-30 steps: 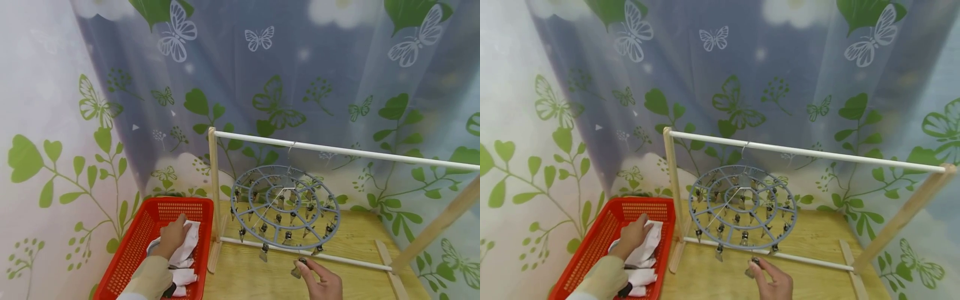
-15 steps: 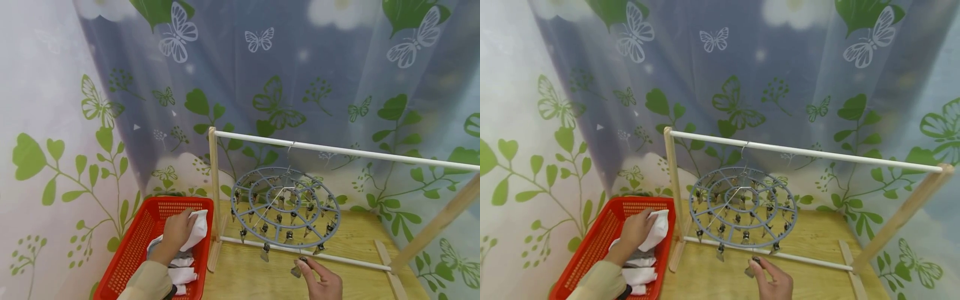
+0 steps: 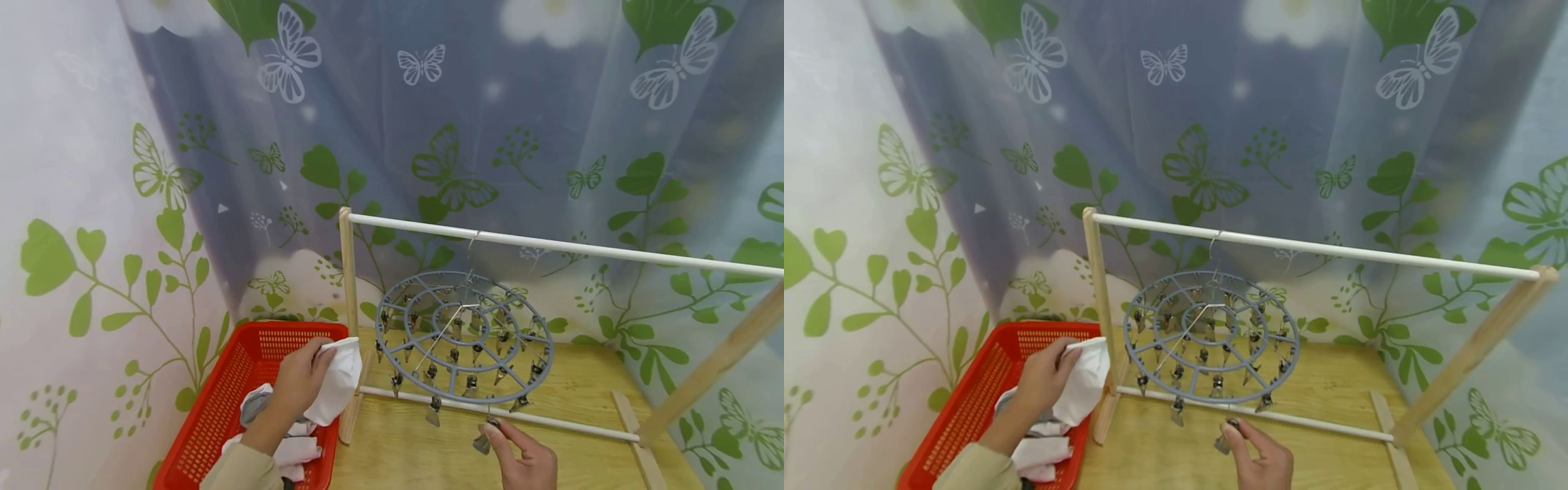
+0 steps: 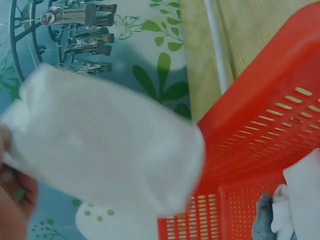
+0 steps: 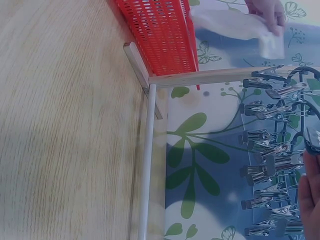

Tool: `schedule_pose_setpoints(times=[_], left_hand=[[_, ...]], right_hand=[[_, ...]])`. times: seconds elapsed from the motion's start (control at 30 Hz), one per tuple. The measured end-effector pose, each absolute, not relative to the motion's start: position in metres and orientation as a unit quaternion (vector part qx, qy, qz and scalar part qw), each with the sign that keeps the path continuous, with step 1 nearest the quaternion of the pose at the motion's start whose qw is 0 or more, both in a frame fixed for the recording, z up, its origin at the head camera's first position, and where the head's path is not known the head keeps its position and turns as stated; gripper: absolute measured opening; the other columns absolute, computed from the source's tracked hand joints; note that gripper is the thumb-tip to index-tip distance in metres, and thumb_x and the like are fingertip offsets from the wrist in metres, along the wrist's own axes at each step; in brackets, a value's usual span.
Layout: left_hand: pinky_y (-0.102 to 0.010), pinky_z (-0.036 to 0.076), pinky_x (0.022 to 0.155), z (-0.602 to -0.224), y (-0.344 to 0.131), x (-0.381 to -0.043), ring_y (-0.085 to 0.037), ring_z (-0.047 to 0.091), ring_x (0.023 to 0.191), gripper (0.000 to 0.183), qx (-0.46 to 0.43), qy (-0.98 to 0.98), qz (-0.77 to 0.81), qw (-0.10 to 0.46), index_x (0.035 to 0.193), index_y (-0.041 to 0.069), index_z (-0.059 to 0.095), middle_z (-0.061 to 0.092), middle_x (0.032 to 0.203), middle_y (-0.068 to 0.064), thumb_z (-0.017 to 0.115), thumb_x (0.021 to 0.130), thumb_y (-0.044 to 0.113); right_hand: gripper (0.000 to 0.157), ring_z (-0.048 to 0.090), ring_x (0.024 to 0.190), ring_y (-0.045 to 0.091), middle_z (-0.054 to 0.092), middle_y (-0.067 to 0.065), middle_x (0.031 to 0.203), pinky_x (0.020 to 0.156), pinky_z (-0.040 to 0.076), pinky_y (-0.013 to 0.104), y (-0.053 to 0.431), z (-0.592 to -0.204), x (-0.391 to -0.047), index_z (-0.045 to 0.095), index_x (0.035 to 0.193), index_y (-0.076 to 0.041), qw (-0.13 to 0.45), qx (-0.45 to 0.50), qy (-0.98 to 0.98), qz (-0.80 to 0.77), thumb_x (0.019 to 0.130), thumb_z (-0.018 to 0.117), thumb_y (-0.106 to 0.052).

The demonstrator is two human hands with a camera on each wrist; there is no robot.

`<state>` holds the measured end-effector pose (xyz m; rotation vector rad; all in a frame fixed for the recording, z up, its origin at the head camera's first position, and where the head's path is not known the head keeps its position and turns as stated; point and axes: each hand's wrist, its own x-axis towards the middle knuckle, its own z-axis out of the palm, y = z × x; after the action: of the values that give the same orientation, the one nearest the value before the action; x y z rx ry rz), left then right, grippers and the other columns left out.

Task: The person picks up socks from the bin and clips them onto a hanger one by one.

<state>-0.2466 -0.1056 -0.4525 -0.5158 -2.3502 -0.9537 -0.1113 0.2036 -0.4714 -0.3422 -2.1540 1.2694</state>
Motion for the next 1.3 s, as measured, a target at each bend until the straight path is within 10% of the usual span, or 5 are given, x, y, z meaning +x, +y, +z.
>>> schedule_pose_setpoints(times=[0.53, 1.3], left_hand=[[-0.018, 0.05, 0.066, -0.461, -0.087, -0.213, -0.009, 0.059, 0.073, 0.01, -0.403, -0.751, -0.404, 0.331, 0.1, 0.01, 0.066, 0.069, 0.09, -0.001, 0.067, 0.091, 0.013], [-0.01, 0.045, 0.063, -0.472, -0.045, -0.19, -0.002, 0.057, 0.073, 0.02, -0.479, -0.722, -0.452, 0.213, 0.101, 0.013, 0.069, 0.071, 0.091, 0.0, 0.074, 0.084, 0.003]], right_hand=[[0.016, 0.071, 0.085, 0.031, 0.073, 0.017, 0.088, 0.07, 0.057, 0.033, 0.205, -0.469, -0.112, 0.075, 0.097, 0.004, 0.299, -0.135, -0.814, 0.478, 0.086, 0.073, -0.007], [0.019, 0.07, 0.084, 0.035, 0.072, 0.021, 0.087, 0.068, 0.057, 0.035, 0.203, -0.469, -0.109, 0.073, 0.098, 0.008, 0.307, -0.126, -0.815, 0.475, 0.086, 0.073, -0.006]])
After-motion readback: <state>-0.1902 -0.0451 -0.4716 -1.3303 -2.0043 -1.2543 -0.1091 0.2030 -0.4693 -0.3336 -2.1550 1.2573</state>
